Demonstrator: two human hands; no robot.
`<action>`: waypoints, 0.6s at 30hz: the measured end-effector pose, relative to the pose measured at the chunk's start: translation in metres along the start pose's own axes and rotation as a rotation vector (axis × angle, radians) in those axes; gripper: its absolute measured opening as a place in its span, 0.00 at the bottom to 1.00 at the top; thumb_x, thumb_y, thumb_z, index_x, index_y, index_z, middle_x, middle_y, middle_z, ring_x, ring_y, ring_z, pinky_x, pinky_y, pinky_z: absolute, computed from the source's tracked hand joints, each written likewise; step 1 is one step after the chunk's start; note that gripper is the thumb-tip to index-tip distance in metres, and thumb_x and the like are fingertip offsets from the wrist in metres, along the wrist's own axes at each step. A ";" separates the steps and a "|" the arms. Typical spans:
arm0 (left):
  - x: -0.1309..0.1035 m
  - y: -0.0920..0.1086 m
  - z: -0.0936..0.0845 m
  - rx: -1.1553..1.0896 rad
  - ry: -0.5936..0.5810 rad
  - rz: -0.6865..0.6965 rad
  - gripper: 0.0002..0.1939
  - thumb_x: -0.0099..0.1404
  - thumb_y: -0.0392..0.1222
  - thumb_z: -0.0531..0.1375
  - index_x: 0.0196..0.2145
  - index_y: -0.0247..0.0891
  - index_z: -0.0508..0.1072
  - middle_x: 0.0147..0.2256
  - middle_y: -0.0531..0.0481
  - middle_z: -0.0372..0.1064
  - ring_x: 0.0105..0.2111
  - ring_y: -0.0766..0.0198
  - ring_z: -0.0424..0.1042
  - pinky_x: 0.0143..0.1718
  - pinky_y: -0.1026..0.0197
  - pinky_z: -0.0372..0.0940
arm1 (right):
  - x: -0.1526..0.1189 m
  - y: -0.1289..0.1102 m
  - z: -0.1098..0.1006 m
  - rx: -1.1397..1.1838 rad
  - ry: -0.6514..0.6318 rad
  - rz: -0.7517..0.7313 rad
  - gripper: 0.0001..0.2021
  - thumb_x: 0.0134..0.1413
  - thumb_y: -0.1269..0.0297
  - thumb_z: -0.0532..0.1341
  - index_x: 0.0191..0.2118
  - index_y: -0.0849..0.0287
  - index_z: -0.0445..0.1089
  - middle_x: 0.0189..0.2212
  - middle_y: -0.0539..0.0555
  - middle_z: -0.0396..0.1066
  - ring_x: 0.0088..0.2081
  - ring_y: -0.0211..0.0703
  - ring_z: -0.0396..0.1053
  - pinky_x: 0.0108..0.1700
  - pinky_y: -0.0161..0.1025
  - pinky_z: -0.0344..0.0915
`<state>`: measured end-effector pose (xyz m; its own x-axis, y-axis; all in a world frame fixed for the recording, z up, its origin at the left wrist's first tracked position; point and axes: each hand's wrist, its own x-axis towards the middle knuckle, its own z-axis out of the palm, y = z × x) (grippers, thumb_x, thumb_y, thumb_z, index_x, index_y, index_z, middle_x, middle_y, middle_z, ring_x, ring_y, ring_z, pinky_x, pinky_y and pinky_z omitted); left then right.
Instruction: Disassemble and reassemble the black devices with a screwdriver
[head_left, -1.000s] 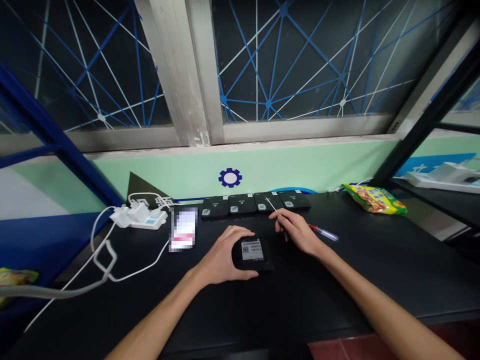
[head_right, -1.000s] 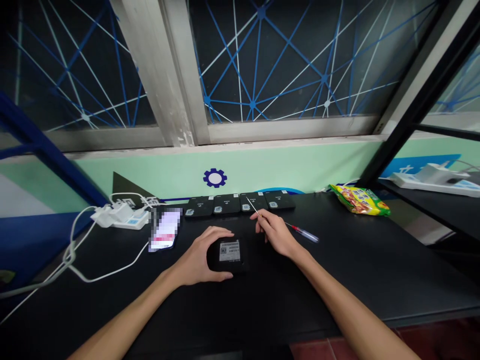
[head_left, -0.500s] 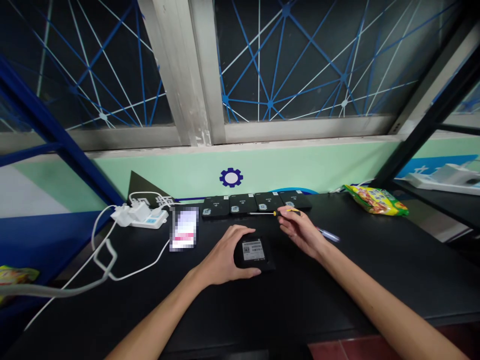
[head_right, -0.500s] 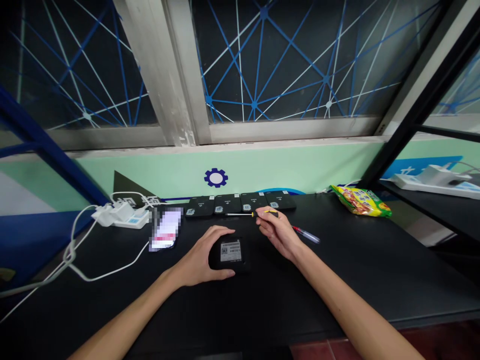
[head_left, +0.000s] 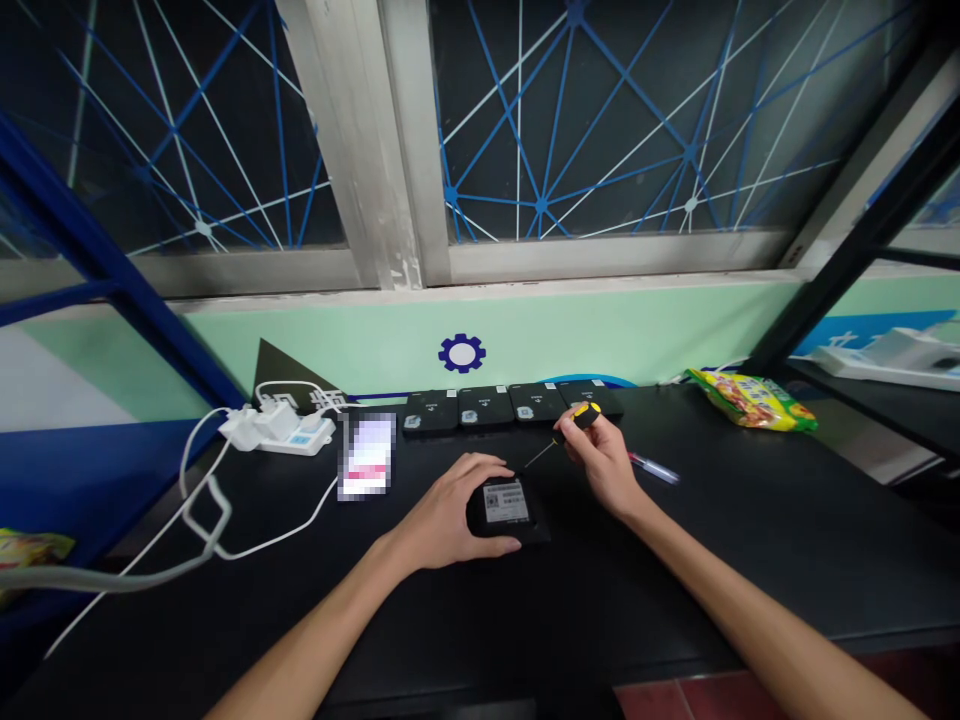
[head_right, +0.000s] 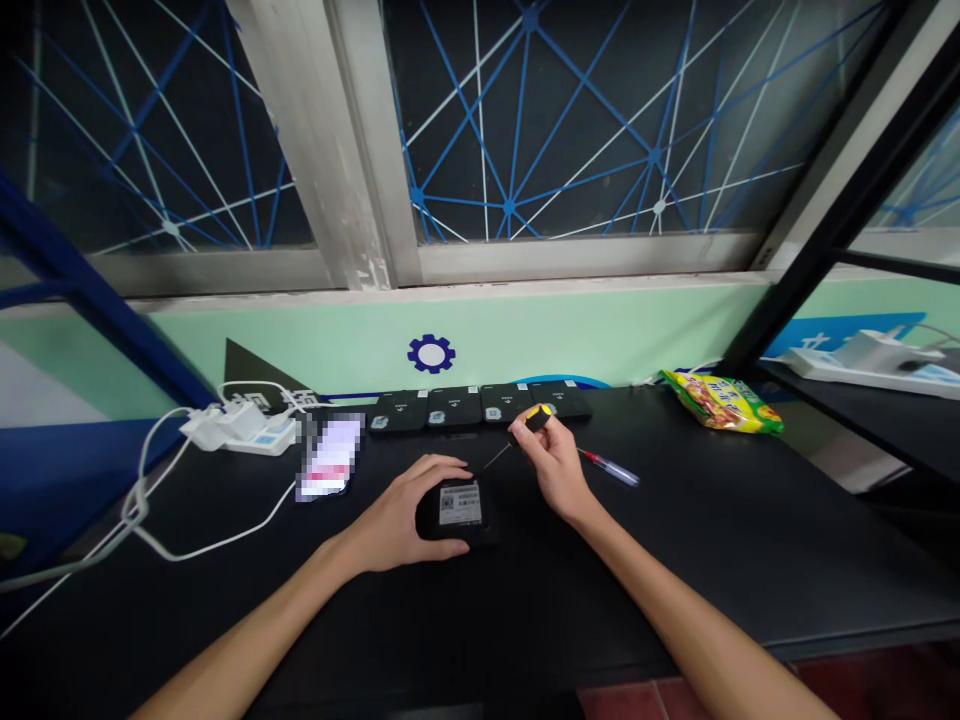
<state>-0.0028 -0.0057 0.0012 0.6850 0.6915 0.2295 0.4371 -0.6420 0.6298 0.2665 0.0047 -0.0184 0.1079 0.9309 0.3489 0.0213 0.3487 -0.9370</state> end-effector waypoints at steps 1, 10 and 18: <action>0.000 0.000 0.000 0.001 -0.001 0.003 0.37 0.59 0.56 0.76 0.63 0.51 0.71 0.63 0.44 0.67 0.64 0.44 0.68 0.68 0.40 0.63 | -0.001 -0.001 0.000 -0.022 -0.009 -0.013 0.16 0.67 0.45 0.64 0.40 0.55 0.70 0.26 0.47 0.57 0.25 0.40 0.52 0.27 0.40 0.50; 0.000 0.000 0.001 0.002 0.001 -0.002 0.38 0.58 0.57 0.76 0.63 0.52 0.71 0.64 0.44 0.66 0.64 0.44 0.68 0.68 0.38 0.63 | -0.004 -0.005 -0.002 -0.071 -0.050 -0.062 0.15 0.68 0.47 0.63 0.40 0.53 0.71 0.28 0.49 0.59 0.26 0.42 0.52 0.29 0.41 0.50; 0.000 0.000 0.001 0.000 -0.003 0.000 0.38 0.58 0.59 0.76 0.63 0.52 0.72 0.64 0.44 0.67 0.64 0.42 0.68 0.67 0.37 0.63 | -0.008 -0.011 0.001 -0.215 -0.087 -0.142 0.14 0.69 0.48 0.63 0.38 0.53 0.73 0.38 0.56 0.69 0.34 0.48 0.63 0.32 0.42 0.60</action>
<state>-0.0023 -0.0056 0.0007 0.6866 0.6906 0.2274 0.4371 -0.6420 0.6299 0.2644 -0.0062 -0.0108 0.0034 0.8833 0.4688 0.2421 0.4541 -0.8574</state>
